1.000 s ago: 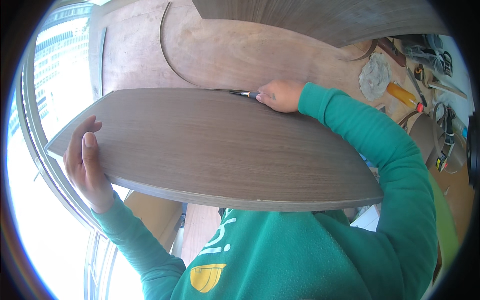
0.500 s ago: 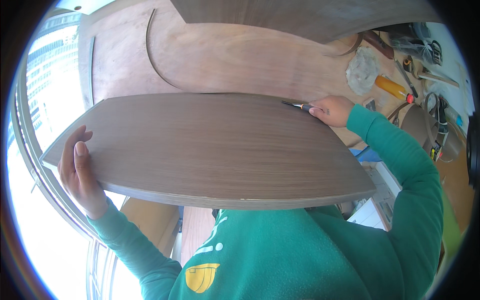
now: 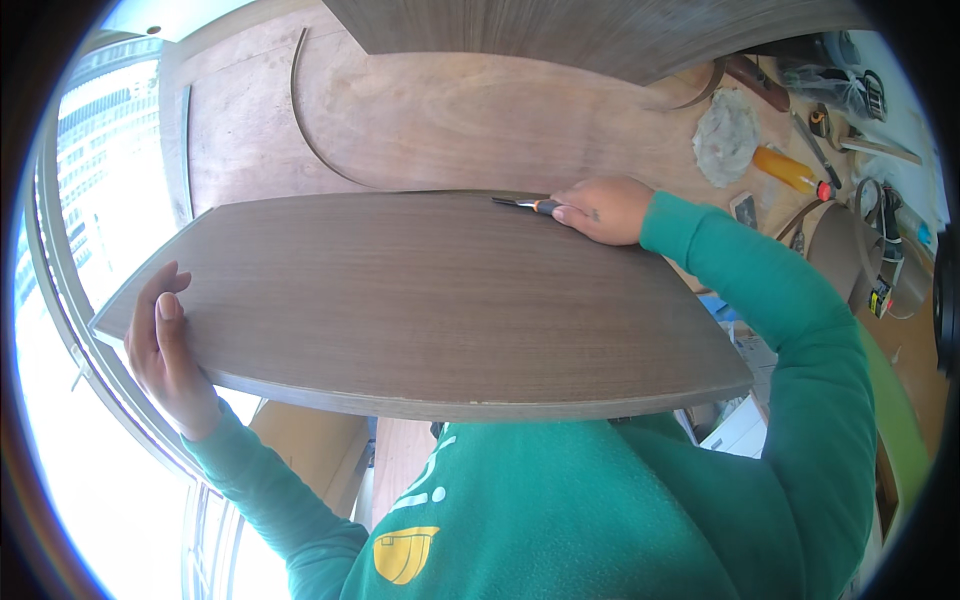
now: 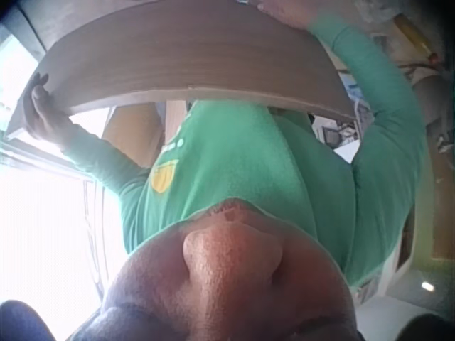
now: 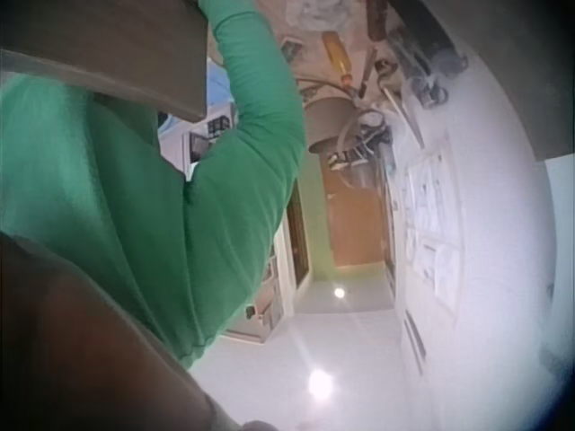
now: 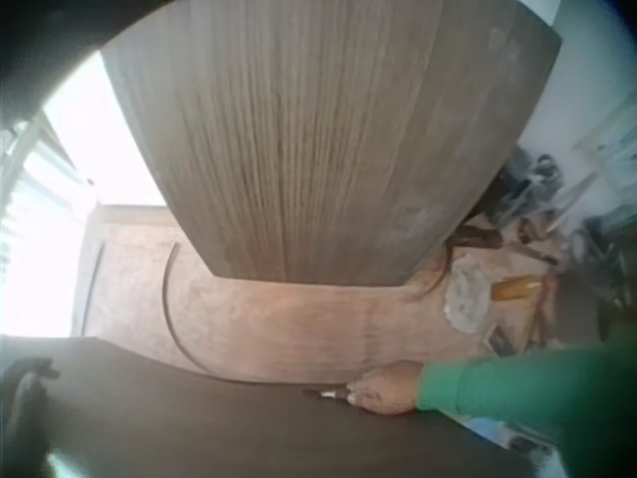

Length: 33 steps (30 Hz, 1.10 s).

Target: The person assembles a cabinet by cutting a wooden panel with a utility knife, scraping edges with a metal scraper, and applying glue to the edges. The person handles wooden panels, a utility knife, a metal scraper, and a glue bottle.

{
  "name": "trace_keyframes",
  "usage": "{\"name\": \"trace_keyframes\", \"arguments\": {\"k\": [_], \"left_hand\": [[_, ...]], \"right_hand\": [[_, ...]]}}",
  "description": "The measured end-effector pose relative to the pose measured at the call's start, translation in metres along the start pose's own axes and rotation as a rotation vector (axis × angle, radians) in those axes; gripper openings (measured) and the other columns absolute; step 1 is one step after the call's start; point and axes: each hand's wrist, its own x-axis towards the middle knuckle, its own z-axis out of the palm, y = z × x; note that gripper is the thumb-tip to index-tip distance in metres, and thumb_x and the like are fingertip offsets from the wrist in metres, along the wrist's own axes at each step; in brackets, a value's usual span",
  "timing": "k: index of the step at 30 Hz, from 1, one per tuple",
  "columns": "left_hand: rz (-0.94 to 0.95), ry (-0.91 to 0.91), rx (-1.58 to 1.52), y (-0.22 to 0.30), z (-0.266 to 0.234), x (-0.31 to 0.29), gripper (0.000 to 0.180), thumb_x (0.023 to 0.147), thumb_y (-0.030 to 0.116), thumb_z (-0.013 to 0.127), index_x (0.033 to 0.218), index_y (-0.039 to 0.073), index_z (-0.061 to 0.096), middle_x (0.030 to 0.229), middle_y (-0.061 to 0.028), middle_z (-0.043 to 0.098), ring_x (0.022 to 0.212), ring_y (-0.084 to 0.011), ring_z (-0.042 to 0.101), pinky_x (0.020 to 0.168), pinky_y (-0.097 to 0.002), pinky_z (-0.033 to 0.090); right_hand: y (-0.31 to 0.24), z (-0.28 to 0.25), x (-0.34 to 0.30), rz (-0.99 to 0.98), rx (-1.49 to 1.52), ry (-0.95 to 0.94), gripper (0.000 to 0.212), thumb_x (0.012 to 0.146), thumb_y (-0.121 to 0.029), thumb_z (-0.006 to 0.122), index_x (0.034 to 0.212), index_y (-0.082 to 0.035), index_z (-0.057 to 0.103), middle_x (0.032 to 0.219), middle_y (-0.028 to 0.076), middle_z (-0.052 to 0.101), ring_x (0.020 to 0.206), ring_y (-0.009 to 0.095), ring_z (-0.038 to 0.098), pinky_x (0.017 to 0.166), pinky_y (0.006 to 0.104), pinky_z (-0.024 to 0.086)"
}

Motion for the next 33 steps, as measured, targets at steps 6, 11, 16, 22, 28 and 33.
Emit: {"name": "trace_keyframes", "arguments": {"k": [6,11,16,22,28,33], "left_hand": [[0.022,-0.002,-0.004,-0.002,0.000,-0.002,0.050,0.102,0.046,0.047,0.118,0.008,0.076,0.105,-0.0134,0.075,0.103,-0.0259,0.069,0.097,-0.0445,0.050],[0.042,0.022,0.015,-0.005,0.001,-0.002,0.049,0.102,0.046,0.048,0.118,0.009,0.076,0.104,-0.0130,0.075,0.101,-0.0256,0.069,0.097,-0.0440,0.050],[0.005,-0.001,-0.013,-0.004,0.000,-0.002,0.049,0.102,0.047,0.048,0.116,0.009,0.076,0.103,-0.0124,0.075,0.101,-0.0258,0.069,0.095,-0.0447,0.050],[0.017,-0.002,-0.033,0.000,-0.001,0.000,0.048,0.101,0.047,0.051,0.115,0.009,0.077,0.103,-0.0120,0.076,0.101,-0.0248,0.068,0.095,-0.0446,0.049],[0.007,-0.005,-0.014,0.002,0.001,0.000,0.046,0.101,0.046,0.053,0.114,0.009,0.077,0.103,-0.0098,0.076,0.104,-0.0237,0.065,0.098,-0.0444,0.047],[-0.001,-0.021,-0.034,0.001,-0.001,0.000,0.046,0.101,0.046,0.053,0.113,0.009,0.077,0.103,-0.0091,0.076,0.105,-0.0236,0.064,0.099,-0.0452,0.045]], "right_hand": [[-0.008,0.006,0.022,0.008,-0.035,-0.016,0.039,0.105,-0.038,0.047,0.097,-0.006,0.069,0.092,0.018,0.070,0.089,0.040,0.066,0.080,0.0534,0.050],[-0.005,0.004,0.021,0.046,-0.045,-0.084,0.040,0.105,-0.039,0.048,0.098,-0.006,0.070,0.091,0.019,0.071,0.088,0.041,0.066,0.080,0.0541,0.051],[0.015,-0.010,-0.027,0.218,-0.053,-0.151,0.038,0.104,-0.040,0.049,0.099,-0.009,0.071,0.089,0.018,0.070,0.086,0.041,0.067,0.079,0.0527,0.051],[0.035,-0.036,-0.080,0.291,-0.074,-0.198,0.035,0.102,-0.040,0.053,0.104,-0.011,0.071,0.085,0.017,0.069,0.085,0.039,0.067,0.076,0.0500,0.050],[0.072,-0.030,-0.084,0.104,-0.201,0.372,0.038,0.099,-0.027,0.063,0.130,-0.006,0.060,0.110,0.017,0.066,0.098,0.039,0.064,0.083,0.0458,0.053],[0.105,-0.015,-0.057,0.188,-0.403,0.494,0.047,0.094,-0.022,0.068,0.135,-0.005,0.054,0.130,0.015,0.054,0.115,0.038,0.057,0.092,0.0453,0.051]]}}
